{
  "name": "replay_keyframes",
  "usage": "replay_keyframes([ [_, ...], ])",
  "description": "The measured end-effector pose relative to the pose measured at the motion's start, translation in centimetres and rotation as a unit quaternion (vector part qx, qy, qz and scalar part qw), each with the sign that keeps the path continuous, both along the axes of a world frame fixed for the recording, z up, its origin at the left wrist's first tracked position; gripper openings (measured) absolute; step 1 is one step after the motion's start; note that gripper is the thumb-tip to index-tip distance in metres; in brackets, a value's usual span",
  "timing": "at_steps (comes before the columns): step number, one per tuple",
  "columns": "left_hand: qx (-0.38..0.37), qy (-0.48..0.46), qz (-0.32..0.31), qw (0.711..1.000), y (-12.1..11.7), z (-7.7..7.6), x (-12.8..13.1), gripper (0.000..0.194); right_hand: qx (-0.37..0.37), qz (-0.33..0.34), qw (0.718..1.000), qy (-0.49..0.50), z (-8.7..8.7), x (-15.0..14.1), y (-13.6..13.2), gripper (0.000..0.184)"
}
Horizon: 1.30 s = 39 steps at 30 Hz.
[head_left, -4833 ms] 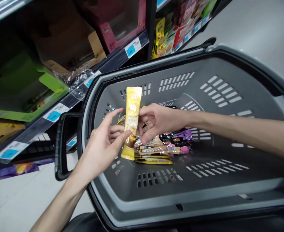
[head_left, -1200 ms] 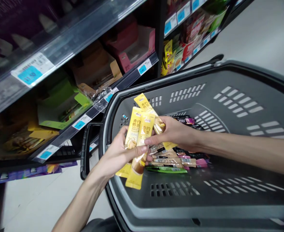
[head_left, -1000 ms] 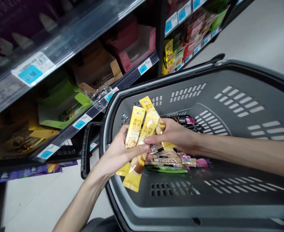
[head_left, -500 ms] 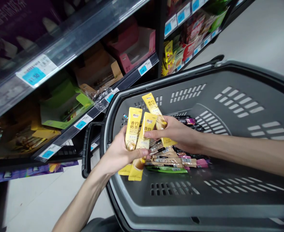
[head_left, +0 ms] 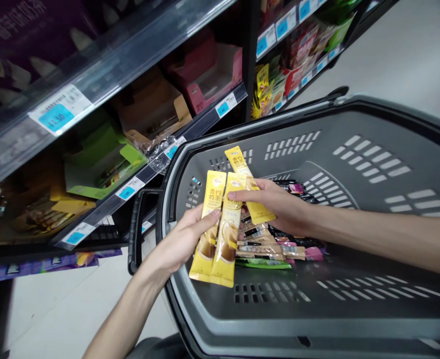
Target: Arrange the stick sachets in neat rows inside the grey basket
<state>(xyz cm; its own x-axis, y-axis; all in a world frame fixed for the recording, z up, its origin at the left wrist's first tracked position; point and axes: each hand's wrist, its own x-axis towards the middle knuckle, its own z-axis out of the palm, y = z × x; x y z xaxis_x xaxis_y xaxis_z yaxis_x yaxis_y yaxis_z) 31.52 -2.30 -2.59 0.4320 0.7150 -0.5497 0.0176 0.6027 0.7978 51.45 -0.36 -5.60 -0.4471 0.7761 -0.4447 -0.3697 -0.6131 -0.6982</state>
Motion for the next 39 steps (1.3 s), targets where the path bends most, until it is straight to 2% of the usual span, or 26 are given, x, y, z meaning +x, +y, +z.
replay_keyframes([
  [4, -0.033, 0.015, -0.011, 0.999, -0.1, 0.2, 0.0, 0.041, 0.022, -0.007, 1.0, -0.004, 0.3, -0.1, -0.1, 0.025],
  [7, -0.034, 0.025, -0.022, 0.999, -0.1, 0.3, 0.0, 0.043, 0.031, -0.017, 0.999, -0.008, 0.2, -0.1, -0.3, 0.03],
  [10, -0.009, 0.024, -0.036, 0.999, 0.0, 0.2, 0.0, 0.044, 0.032, -0.028, 0.999, -0.019, 0.0, -0.2, -0.4, 0.035],
  [15, 0.067, 0.021, -0.032, 0.997, 0.0, -0.1, -0.1, 0.049, 0.035, -0.055, 0.996, -0.054, -0.1, -0.4, -0.5, 0.026],
  [20, 0.087, 0.027, -0.035, 0.995, 0.0, 0.0, -0.2, 0.051, 0.021, -0.026, 0.999, -0.023, 0.1, -0.3, -0.8, 0.029],
  [23, 0.09, 0.028, -0.015, 0.995, 0.0, -0.1, -0.2, 0.051, 0.012, 0.003, 1.0, 0.011, -0.1, -0.3, -0.8, 0.028],
  [27, 0.077, 0.021, 0.05, 0.996, 0.2, -0.2, -0.1, 0.045, -0.011, -0.024, 0.999, 0.032, -1.5, -0.2, -0.4, 0.042],
  [32, 0.104, 0.031, 0.172, 0.979, 0.5, -0.2, 0.2, 0.044, 0.063, 0.013, 0.997, -0.036, -2.6, -0.2, -0.3, 0.023],
  [35, 0.109, 0.032, 0.185, 0.976, 0.5, -0.1, 0.3, 0.047, 0.102, 0.028, 0.993, -0.042, -2.5, -0.4, -0.5, 0.042],
  [36, 0.109, 0.033, 0.183, 0.976, 0.6, -0.1, 0.4, 0.048, 0.108, 0.034, 0.993, -0.043, -2.4, -0.5, -0.5, 0.043],
  [39, 0.108, 0.036, 0.183, 0.976, 0.6, 0.0, 0.4, 0.051, 0.108, 0.062, 0.991, -0.045, -2.1, -0.5, -0.4, 0.025],
])
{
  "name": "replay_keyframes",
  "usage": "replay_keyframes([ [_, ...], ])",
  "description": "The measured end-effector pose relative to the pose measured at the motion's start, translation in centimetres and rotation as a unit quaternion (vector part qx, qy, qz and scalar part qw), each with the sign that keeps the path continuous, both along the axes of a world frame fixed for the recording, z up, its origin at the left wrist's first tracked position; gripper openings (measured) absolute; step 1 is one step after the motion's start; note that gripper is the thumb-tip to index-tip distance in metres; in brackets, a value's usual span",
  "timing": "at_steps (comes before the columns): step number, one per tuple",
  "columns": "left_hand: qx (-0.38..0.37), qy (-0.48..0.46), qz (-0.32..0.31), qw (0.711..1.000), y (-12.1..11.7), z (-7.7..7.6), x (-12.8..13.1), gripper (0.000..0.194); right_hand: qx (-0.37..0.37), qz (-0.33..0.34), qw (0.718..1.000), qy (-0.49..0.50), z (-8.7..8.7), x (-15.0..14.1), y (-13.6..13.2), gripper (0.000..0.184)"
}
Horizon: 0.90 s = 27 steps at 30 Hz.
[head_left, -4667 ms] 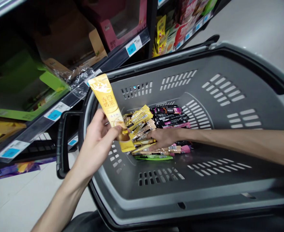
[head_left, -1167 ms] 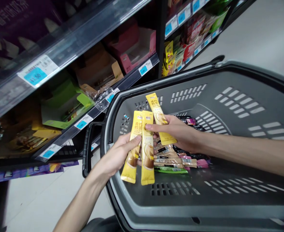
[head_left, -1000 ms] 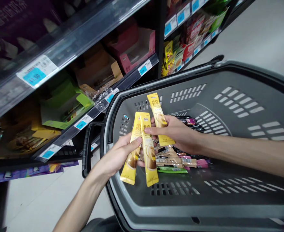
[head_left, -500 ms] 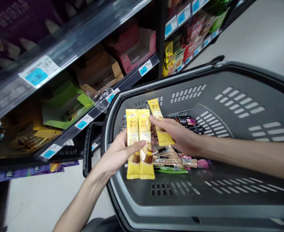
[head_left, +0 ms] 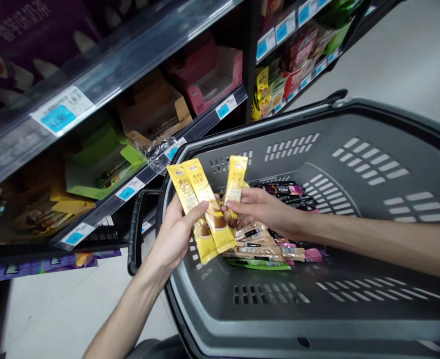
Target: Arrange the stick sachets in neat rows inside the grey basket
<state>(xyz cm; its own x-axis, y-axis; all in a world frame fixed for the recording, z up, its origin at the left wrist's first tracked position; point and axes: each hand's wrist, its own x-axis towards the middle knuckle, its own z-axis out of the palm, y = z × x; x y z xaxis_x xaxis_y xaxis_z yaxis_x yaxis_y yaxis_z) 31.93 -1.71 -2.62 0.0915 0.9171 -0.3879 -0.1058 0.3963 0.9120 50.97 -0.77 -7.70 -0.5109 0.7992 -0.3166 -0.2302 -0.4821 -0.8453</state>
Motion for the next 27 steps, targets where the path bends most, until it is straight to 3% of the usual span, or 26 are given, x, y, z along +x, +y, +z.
replay_keyframes([
  [8, 0.0, -0.003, -0.001, 1.0, -0.09, -0.07, -0.2, 0.05, -0.014, -0.011, 1.0, 0.001, 0.28, 0.47, 0.35, 0.022],
  [23, -0.011, -0.008, -0.009, 1.0, -0.07, -0.17, -0.3, 0.047, -0.042, 0.046, 0.998, 0.0, -0.17, 0.58, 0.46, 0.021],
  [27, -0.003, -0.001, -0.015, 1.0, -0.15, -0.14, -0.29, 0.046, -0.041, 0.048, 0.998, 0.005, 0.0, 0.59, 0.38, 0.032],
])
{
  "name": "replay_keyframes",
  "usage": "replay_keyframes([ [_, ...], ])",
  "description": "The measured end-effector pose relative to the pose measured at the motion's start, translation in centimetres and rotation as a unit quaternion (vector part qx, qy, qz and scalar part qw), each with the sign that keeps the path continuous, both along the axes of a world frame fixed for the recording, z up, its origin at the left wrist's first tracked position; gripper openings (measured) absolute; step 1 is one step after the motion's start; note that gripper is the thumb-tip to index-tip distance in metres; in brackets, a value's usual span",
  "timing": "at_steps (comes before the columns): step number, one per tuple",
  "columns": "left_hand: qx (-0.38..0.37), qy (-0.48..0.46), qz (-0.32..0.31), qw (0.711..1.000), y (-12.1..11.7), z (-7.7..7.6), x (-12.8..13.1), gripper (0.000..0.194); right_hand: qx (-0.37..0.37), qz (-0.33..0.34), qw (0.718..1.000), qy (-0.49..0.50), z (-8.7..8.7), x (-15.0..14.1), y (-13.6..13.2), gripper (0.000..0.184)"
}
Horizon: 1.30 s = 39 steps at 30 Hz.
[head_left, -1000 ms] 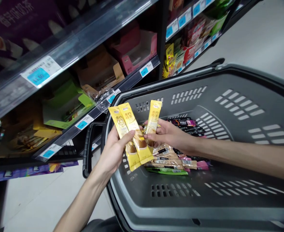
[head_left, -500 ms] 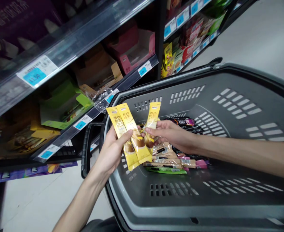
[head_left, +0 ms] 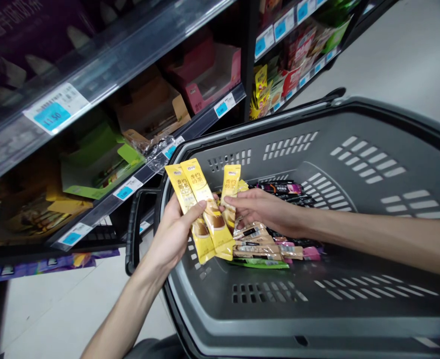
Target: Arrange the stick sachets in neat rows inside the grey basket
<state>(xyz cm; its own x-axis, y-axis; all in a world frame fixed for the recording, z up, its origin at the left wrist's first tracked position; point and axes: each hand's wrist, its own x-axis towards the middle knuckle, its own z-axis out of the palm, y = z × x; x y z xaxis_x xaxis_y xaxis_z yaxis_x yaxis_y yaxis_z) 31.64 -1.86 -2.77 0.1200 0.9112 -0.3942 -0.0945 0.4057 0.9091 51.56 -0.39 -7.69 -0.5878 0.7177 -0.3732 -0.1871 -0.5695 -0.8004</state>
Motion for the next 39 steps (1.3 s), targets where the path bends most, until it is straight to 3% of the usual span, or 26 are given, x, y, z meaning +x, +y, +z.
replay_keyframes([
  [11, 0.001, 0.002, -0.01, 1.0, 0.0, 0.1, 0.0, 0.045, 0.056, -0.04, 0.996, -0.062, 0.4, -0.1, -0.1, 0.04],
  [19, 0.008, 0.007, -0.017, 1.0, 0.1, 0.0, 0.2, 0.045, 0.076, 0.008, 0.996, -0.035, -0.2, 0.2, 0.6, 0.042],
  [24, 0.004, 0.012, -0.025, 1.0, 0.1, 0.1, 0.2, 0.038, 0.071, 0.037, 0.997, -0.01, -0.8, 0.3, 0.7, 0.032],
  [34, 0.001, 0.009, -0.039, 0.999, -0.1, 0.1, 0.1, 0.042, 0.073, -0.001, 0.997, -0.038, 0.1, 0.2, 0.4, 0.03],
  [39, -0.002, 0.008, -0.043, 0.999, -0.2, 0.1, 0.0, 0.046, 0.073, 0.018, 0.996, -0.042, 0.5, 0.3, 0.4, 0.035],
])
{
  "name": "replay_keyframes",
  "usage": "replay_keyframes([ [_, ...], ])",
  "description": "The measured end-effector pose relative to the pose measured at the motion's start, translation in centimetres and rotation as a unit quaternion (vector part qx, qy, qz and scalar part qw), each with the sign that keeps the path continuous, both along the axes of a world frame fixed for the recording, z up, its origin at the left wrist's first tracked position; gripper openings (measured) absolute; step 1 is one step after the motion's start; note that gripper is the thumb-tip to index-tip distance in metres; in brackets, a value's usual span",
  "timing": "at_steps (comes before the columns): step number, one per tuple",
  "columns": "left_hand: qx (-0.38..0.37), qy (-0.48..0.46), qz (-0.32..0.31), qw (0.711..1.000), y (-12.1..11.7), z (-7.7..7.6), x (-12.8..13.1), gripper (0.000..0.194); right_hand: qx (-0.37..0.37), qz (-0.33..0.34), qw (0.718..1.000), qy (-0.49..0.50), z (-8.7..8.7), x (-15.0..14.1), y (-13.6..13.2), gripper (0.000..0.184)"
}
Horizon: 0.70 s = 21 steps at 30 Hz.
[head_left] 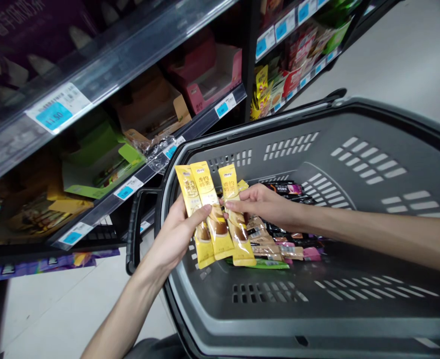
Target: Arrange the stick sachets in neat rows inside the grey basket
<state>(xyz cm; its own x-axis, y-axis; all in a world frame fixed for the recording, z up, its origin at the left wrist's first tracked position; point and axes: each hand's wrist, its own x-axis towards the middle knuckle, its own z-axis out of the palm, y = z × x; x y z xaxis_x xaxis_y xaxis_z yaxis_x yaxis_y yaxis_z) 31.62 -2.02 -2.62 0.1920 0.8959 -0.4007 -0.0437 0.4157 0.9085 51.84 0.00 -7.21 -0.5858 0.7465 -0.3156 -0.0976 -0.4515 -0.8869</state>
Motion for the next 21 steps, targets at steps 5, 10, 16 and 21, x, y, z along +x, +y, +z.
replay_keyframes([
  [5, 0.002, 0.012, -0.007, 1.0, -0.1, -0.1, -0.1, 0.043, 0.007, -0.007, 1.0, -0.013, -0.5, 0.1, 0.2, 0.038],
  [10, 0.001, 0.01, -0.006, 1.0, 0.0, -0.3, -0.1, 0.042, -0.014, 0.01, 1.0, 0.024, -1.3, 0.1, 0.2, 0.032],
  [16, 0.042, 0.032, -0.036, 0.998, 0.0, -0.4, -0.1, 0.045, -0.037, 0.008, 0.997, 0.072, -0.9, -0.1, 0.1, 0.021],
  [21, 0.052, 0.031, -0.066, 0.996, 0.0, -0.4, -0.2, 0.046, -0.026, 0.02, 0.996, 0.079, -1.0, -0.1, 0.0, 0.021],
])
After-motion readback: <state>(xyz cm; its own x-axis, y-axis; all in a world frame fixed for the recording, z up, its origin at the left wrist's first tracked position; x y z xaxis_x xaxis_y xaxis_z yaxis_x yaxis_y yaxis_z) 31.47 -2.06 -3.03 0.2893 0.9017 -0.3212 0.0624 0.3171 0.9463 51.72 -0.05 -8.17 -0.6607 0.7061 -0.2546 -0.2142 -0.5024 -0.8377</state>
